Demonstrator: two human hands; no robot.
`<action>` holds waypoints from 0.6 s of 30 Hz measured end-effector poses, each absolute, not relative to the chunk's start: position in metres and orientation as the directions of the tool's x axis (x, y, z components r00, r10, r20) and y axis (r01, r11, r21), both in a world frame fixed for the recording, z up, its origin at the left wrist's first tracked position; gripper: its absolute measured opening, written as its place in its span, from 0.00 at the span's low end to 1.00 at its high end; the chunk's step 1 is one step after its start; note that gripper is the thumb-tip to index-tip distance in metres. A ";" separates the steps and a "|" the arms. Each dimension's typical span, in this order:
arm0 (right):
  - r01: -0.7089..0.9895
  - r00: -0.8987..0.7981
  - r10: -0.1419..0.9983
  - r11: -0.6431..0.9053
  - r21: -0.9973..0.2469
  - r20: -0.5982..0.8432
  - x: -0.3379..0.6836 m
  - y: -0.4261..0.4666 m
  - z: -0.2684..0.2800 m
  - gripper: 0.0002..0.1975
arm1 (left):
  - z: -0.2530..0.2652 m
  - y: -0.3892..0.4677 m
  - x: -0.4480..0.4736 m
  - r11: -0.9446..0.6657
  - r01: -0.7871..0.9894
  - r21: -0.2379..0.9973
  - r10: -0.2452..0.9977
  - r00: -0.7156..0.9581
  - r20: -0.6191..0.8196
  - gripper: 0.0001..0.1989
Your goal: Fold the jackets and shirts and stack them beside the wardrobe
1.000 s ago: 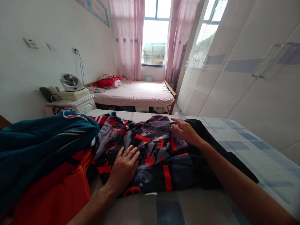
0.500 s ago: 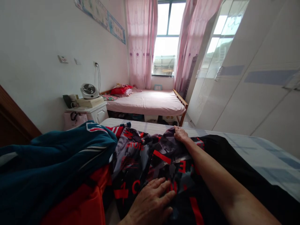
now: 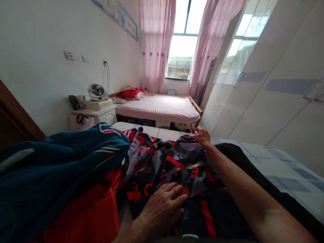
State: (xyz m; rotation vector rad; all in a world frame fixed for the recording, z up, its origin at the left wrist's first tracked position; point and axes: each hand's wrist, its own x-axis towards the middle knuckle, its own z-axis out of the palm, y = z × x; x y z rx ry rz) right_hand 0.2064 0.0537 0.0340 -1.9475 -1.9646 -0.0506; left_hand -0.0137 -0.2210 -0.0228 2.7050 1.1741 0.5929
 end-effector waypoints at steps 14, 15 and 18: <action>0.942 0.044 0.988 0.008 -0.335 0.147 0.195 0.083 -0.004 0.23 | -0.068 -0.195 -0.013 -0.749 0.653 -0.113 0.435 0.613 0.660 0.17; 0.937 0.053 0.988 0.002 -0.350 0.147 0.194 0.085 -0.005 0.22 | -0.073 -0.192 -0.012 -0.735 0.664 -0.137 0.411 0.597 0.688 0.15; 0.911 0.056 0.985 0.016 -0.412 0.162 0.195 0.085 -0.005 0.12 | -0.083 -0.185 -0.010 -0.709 0.688 -0.153 0.366 0.545 0.754 0.13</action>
